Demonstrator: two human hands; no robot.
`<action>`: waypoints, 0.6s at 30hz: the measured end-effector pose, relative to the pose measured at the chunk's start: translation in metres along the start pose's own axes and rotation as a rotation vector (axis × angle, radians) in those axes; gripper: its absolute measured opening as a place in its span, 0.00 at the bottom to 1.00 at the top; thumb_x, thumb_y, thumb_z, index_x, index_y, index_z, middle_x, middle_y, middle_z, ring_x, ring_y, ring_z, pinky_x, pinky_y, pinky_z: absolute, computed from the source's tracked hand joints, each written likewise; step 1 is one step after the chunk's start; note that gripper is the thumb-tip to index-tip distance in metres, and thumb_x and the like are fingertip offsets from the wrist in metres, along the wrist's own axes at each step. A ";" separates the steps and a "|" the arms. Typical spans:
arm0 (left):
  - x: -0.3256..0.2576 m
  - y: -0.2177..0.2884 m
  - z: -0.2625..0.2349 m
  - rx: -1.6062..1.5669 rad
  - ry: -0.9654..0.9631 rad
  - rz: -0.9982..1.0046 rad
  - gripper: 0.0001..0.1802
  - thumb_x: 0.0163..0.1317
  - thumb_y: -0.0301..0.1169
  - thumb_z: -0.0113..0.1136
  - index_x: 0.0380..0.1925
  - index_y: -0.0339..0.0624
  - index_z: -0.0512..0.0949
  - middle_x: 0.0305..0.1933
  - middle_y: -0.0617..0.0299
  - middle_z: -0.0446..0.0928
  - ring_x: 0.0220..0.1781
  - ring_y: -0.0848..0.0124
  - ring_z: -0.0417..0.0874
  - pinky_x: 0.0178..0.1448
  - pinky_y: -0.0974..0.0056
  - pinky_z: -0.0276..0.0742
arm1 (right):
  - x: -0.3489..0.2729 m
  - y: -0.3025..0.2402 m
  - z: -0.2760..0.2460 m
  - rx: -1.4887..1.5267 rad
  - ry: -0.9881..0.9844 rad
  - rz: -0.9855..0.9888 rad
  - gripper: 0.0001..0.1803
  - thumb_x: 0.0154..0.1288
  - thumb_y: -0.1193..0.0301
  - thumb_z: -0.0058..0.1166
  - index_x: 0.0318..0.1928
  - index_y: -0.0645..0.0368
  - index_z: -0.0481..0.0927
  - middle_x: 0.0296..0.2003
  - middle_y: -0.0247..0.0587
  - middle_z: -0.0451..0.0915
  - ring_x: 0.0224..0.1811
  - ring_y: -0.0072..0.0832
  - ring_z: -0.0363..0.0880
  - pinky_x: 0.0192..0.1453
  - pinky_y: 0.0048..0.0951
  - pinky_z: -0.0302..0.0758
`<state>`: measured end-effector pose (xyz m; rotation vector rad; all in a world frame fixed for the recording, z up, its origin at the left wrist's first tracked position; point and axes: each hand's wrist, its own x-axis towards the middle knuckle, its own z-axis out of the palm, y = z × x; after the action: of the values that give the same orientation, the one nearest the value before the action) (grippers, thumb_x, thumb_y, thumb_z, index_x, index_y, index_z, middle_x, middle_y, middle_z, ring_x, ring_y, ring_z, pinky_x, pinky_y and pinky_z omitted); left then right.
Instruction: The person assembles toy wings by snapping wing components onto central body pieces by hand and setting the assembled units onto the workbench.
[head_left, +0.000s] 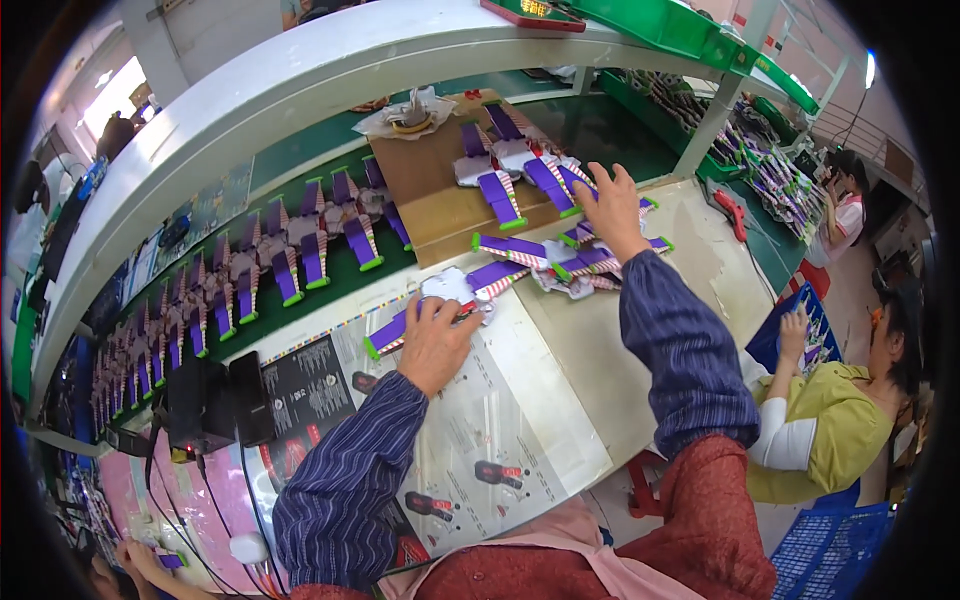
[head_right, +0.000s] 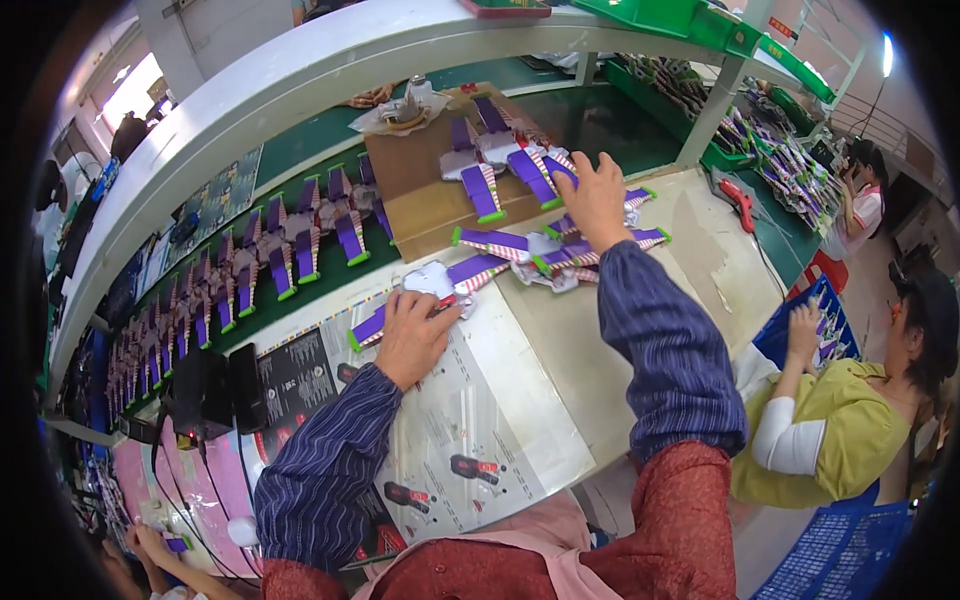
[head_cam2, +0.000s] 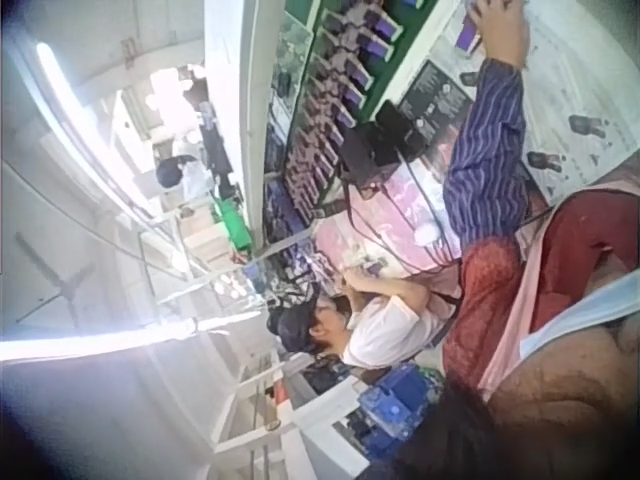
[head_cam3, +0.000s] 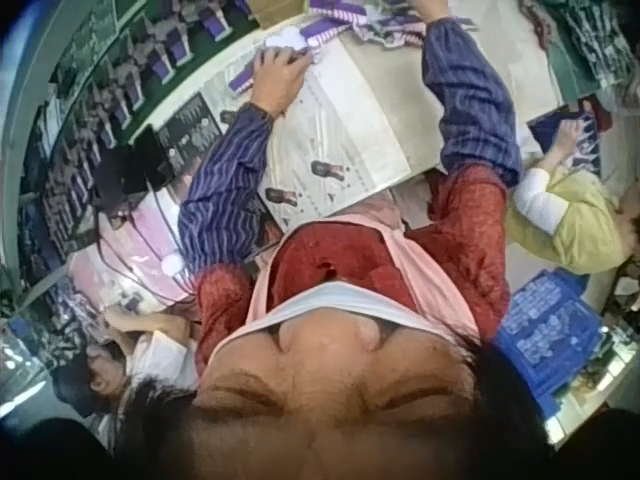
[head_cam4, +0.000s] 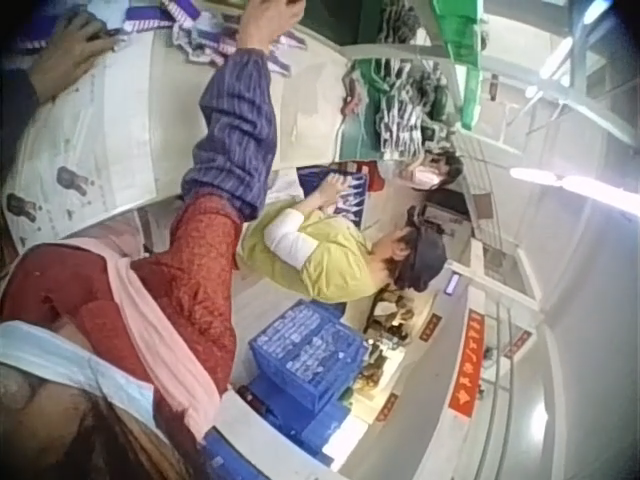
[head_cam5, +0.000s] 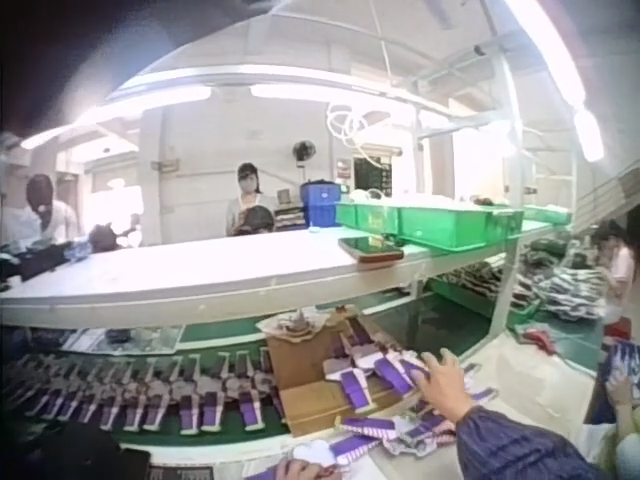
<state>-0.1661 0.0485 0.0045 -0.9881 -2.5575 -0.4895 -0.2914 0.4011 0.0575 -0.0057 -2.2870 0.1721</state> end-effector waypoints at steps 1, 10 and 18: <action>0.007 -0.005 0.003 0.010 0.008 0.021 0.19 0.61 0.27 0.64 0.52 0.55 0.87 0.48 0.60 0.77 0.60 0.57 0.74 0.78 0.34 0.59 | 0.013 -0.003 0.002 0.108 -0.184 0.103 0.30 0.71 0.53 0.64 0.65 0.57 0.79 0.60 0.67 0.78 0.60 0.62 0.79 0.65 0.53 0.76; 0.105 -0.025 0.035 -0.901 0.369 -0.504 0.28 0.71 0.36 0.68 0.69 0.41 0.77 0.53 0.52 0.80 0.49 0.60 0.85 0.55 0.57 0.84 | 0.038 -0.014 0.043 1.101 -0.647 0.496 0.34 0.68 0.75 0.70 0.73 0.65 0.74 0.54 0.37 0.85 0.50 0.24 0.84 0.55 0.24 0.81; 0.134 -0.029 0.019 -1.563 0.412 -0.910 0.35 0.77 0.32 0.63 0.78 0.38 0.60 0.48 0.59 0.81 0.38 0.75 0.81 0.36 0.68 0.80 | -0.013 -0.091 -0.006 1.077 -0.676 0.274 0.37 0.69 0.78 0.66 0.77 0.56 0.71 0.46 0.33 0.83 0.40 0.16 0.80 0.45 0.22 0.79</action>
<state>-0.2827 0.1130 0.0415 0.1815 -1.7084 -2.7169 -0.2740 0.3110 0.0635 0.3391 -2.5164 1.7328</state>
